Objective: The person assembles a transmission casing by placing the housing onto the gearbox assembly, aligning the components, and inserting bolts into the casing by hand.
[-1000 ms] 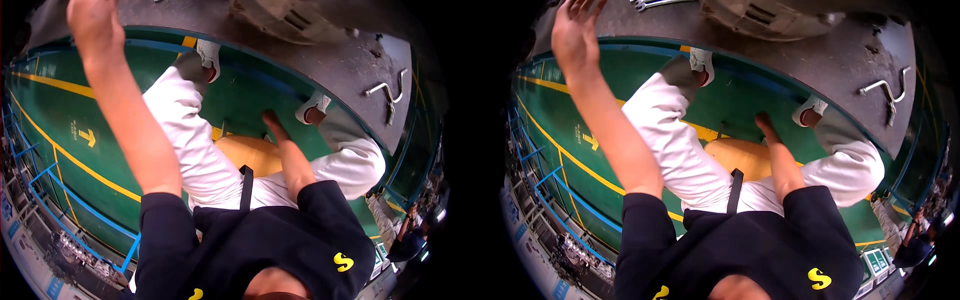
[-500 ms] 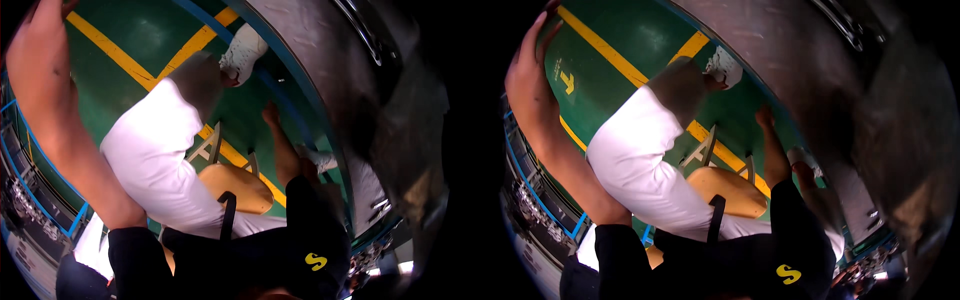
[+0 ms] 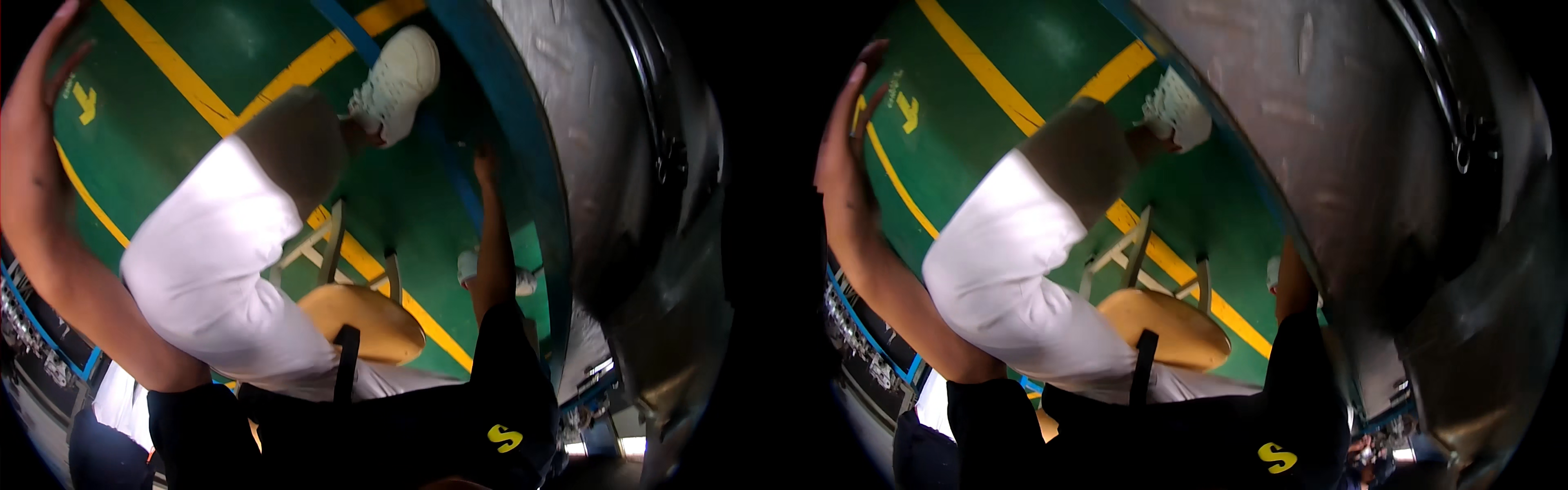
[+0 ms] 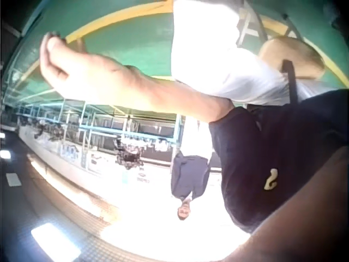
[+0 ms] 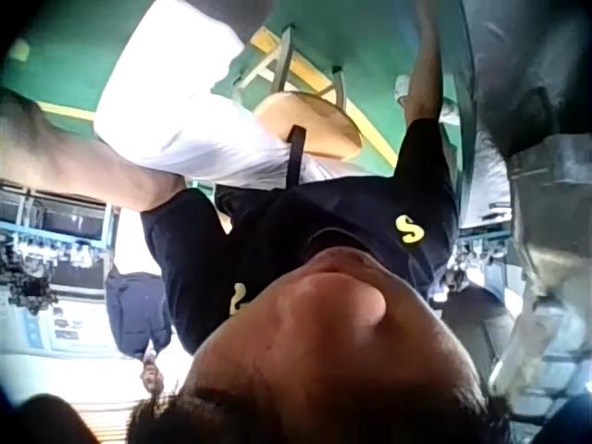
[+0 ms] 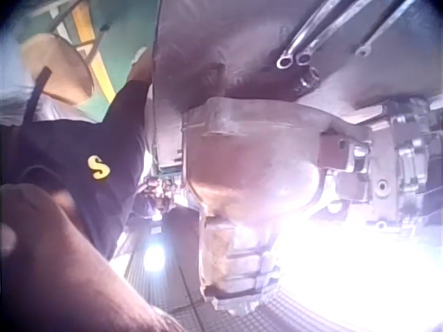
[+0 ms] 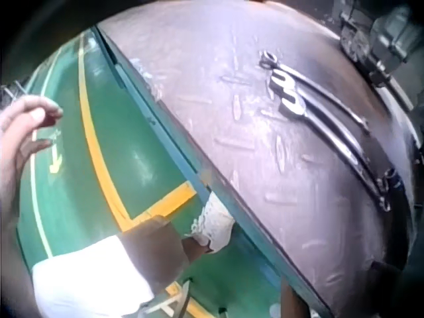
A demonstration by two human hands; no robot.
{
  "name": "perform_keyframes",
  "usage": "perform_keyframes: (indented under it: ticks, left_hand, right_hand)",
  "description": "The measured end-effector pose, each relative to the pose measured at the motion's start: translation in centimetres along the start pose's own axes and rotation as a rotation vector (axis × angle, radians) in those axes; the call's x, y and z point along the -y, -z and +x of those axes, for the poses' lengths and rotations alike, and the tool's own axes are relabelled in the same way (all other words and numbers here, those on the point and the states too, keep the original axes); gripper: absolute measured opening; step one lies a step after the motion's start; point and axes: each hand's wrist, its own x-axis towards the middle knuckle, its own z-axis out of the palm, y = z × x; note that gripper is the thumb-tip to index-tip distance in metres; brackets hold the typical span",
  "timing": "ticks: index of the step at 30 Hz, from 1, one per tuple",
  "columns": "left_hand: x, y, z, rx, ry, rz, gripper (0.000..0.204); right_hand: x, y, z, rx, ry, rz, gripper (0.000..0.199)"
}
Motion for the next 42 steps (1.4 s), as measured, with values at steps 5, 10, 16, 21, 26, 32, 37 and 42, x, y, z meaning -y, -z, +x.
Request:
perform_keyframes:
  ticks: [5, 10, 16, 21, 26, 32, 37, 42]
  left_hand:
    - [-0.2, -3.4, -1.0, -0.025, 0.091, -0.033, 0.024]
    - [-4.2, -3.5, -1.9, 0.042, 0.157, -0.110, 0.018]
    - [-4.4, -2.9, -3.1, 0.039, 0.116, -0.084, 0.016]
    - [-4.3, -4.7, -3.1, 0.103, 0.061, -0.114, 0.018]
    - [-5.1, -1.2, -3.6, 0.069, 0.004, -0.124, 0.021]
    - [-9.0, -5.3, -4.9, 0.102, -0.196, -0.277, 0.017]
    - [-11.9, -9.3, -8.8, 0.219, -0.565, -0.133, 0.025]
    - [-17.5, -8.5, -8.5, 0.235, -0.570, -0.252, 0.025]
  right_hand:
    - [-3.4, -4.2, 2.6, 0.132, -0.104, -0.269, 0.023]
    - [-0.4, -7.9, 4.4, 0.219, -0.209, -0.286, 0.025]
    - [2.1, -9.3, 6.4, 0.253, -0.193, -0.267, 0.028]
    - [-3.2, -4.8, 3.8, 0.184, -0.273, -0.246, 0.030]
    - [0.6, 0.8, -1.2, 0.112, -0.239, -0.058, 0.033]
    - [15.2, 13.9, -13.1, 0.051, -0.269, 0.352, 0.037]
    - [32.0, 27.1, -24.7, 0.297, 0.039, 0.515, 0.040]
    - [30.1, 44.2, -34.3, -0.278, 0.011, 0.573, 0.031]
